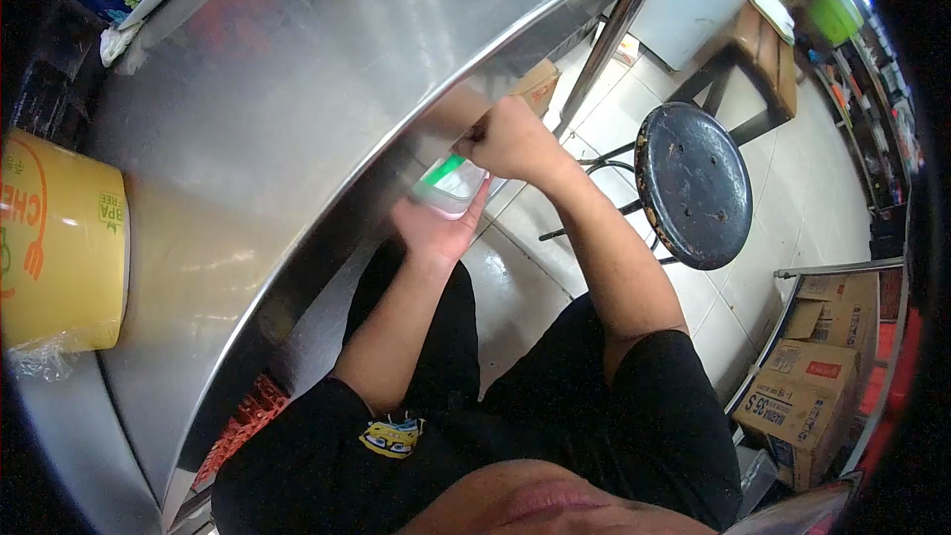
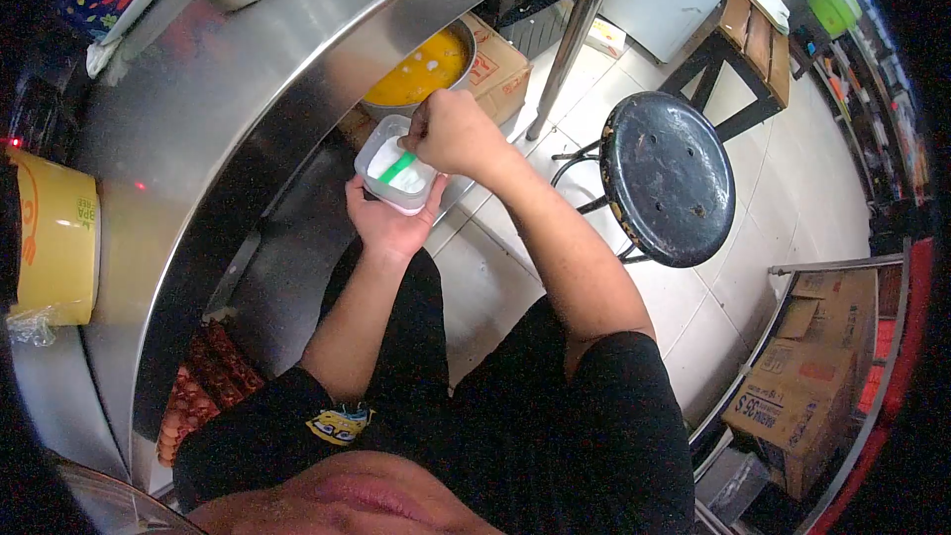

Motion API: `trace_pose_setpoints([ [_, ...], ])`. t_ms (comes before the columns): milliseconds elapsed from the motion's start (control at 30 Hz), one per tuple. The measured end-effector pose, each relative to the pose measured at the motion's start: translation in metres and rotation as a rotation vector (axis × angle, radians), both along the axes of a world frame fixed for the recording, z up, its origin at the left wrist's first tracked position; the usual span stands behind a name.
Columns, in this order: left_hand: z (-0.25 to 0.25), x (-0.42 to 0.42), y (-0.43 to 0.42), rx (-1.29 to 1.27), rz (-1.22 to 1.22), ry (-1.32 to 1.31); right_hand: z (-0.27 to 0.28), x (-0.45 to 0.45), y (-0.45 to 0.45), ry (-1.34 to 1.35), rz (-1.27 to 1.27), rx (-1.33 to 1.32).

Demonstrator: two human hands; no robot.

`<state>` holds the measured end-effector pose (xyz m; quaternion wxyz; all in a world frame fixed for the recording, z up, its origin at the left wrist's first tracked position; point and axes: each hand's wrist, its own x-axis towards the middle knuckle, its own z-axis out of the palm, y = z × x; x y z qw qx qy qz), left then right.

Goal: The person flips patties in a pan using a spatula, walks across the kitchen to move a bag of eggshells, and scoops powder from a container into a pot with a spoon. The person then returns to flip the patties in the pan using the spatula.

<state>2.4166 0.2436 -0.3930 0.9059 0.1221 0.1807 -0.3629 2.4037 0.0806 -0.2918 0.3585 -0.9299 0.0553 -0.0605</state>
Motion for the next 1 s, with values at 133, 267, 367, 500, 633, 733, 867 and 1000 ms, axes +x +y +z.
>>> trace_pose_setpoints([
  [133,-0.004,0.004,0.003,-0.105,-0.037,-0.045,0.014,0.001,-0.016,-0.004,-0.145,0.148],
  [267,-0.007,0.008,0.004,-0.043,-0.053,-0.018,0.004,0.017,-0.051,-0.210,-0.325,0.359],
  [367,-0.010,0.011,0.001,-0.059,-0.043,-0.022,-0.018,0.029,-0.057,-0.394,-0.399,0.141],
  [500,-0.007,0.010,-0.001,-0.042,-0.013,-0.042,-0.024,0.025,-0.054,-0.535,-0.457,-0.073],
  [633,-0.006,0.011,0.001,-0.052,-0.040,-0.035,0.015,0.010,-0.044,-0.388,-0.347,0.138],
  [733,-0.001,0.009,0.000,-0.030,-0.040,-0.016,0.001,0.009,-0.034,-0.315,-0.118,0.001],
  [867,0.003,0.002,-0.002,-0.078,-0.041,0.021,-0.015,0.010,-0.006,-0.198,0.026,-0.068],
  [1000,-0.008,0.007,0.002,-0.097,-0.075,0.003,0.009,0.001,-0.009,-0.075,-0.044,0.064],
])
